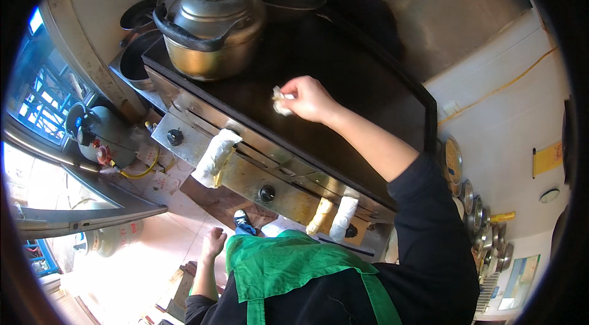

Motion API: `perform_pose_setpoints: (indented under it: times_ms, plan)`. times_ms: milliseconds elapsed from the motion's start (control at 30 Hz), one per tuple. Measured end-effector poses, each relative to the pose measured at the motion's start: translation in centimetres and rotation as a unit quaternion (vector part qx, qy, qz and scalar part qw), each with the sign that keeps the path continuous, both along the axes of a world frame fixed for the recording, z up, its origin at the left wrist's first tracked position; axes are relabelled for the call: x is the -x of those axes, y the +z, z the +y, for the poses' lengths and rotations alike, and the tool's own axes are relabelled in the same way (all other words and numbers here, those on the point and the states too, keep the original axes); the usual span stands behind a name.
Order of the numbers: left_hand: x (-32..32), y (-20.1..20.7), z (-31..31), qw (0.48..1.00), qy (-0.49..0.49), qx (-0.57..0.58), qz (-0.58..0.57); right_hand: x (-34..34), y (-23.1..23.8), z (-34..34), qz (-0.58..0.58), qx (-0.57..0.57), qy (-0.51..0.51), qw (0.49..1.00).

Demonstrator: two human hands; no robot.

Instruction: The person portions dough into balls, flattens them, fills them with a meat mixture, and seals them. They also wipe a flat-top griddle with a cloth and oil, then flatten more dough balls and place them on the griddle.

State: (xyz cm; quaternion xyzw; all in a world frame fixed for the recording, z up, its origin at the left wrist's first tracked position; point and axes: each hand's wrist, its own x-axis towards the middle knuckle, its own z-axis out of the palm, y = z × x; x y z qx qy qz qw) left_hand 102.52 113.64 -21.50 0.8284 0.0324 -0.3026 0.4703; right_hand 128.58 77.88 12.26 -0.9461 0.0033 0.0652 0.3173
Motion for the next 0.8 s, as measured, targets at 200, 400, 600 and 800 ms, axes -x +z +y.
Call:
perform_pose_setpoints:
  times_ms: [200,400,600,800]
  plan:
    - [0.7,1.9,0.2,1.0,0.018,-0.022,0.002,-4.1,1.1,3.4,-0.058,0.086,0.192,0.976]
    - [3.3,2.3,-0.5,0.999,0.039,-0.01,-0.023,0.7,3.5,-1.0,0.009,0.097,0.387,0.917]
    - [6.3,1.6,-2.3,0.999,0.008,-0.043,-0.022,13.0,5.0,-10.6,-0.012,0.169,0.343,0.924]
    - [8.1,2.9,-6.7,0.999,-0.018,0.008,-0.048,24.7,5.6,-19.0,-0.014,0.172,0.276,0.946]
